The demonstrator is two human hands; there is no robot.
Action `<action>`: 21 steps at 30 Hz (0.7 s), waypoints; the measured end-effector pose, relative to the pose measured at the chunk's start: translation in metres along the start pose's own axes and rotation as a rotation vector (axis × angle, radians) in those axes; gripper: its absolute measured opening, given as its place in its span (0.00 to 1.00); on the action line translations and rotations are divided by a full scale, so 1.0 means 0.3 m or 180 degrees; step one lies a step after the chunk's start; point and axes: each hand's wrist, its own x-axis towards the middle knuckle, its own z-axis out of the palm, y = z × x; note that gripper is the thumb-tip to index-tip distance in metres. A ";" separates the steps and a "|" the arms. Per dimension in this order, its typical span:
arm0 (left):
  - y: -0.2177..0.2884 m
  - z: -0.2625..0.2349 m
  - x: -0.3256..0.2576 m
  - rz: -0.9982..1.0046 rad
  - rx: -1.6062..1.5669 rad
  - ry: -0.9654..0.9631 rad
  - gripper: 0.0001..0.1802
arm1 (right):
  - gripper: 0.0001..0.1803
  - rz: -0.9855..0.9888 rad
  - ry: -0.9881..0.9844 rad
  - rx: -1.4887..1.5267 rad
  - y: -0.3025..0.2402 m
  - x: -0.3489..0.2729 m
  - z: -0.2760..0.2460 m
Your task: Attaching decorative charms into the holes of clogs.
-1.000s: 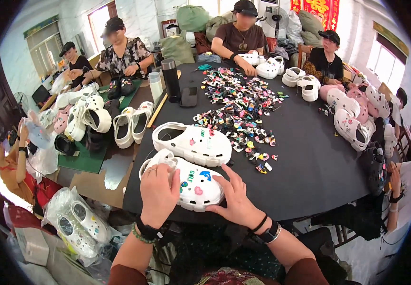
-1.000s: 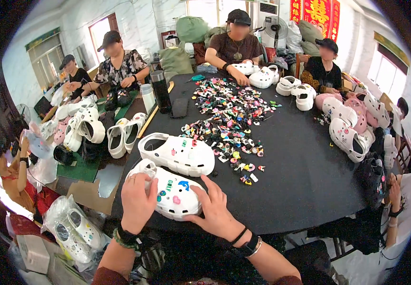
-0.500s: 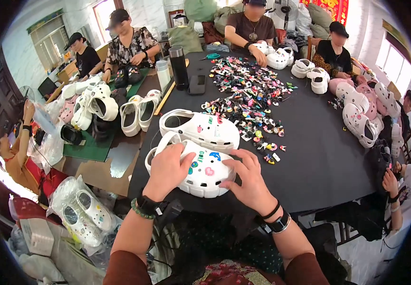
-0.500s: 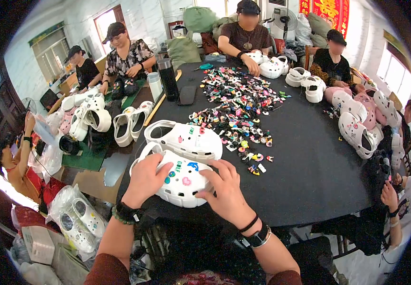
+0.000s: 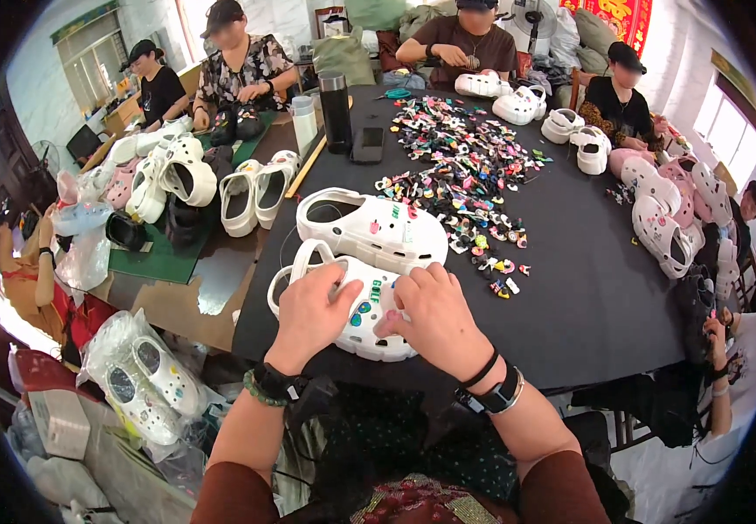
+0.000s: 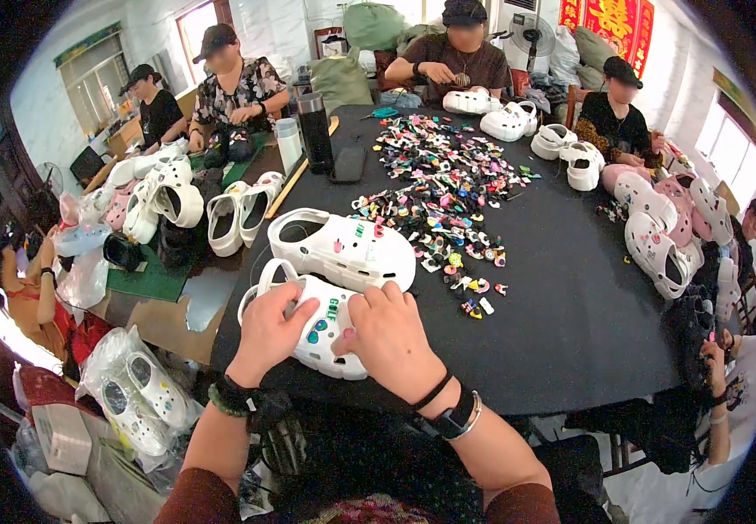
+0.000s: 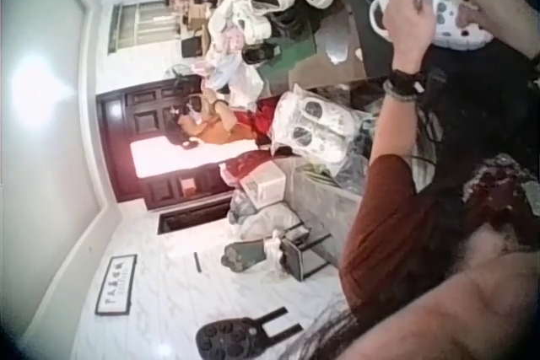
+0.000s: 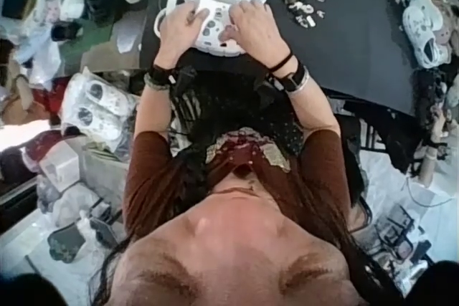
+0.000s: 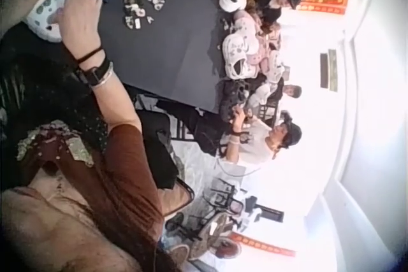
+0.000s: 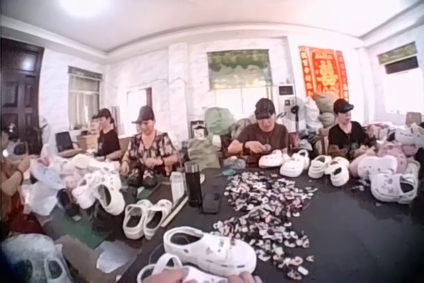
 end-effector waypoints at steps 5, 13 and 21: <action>-0.010 0.001 0.005 0.0085 -0.0040 0.0019 0.16 | 0.18 -0.0282 -0.0147 -0.0034 0.021 0.010 -0.019; -0.011 0.004 0.006 0.0134 -0.0057 0.0074 0.15 | 0.12 -0.1068 -0.0231 -0.0639 0.038 0.012 -0.008; -0.006 0.003 0.012 0.0109 0.0013 0.0054 0.15 | 0.09 -0.1700 -0.0535 -0.0683 0.081 0.033 -0.004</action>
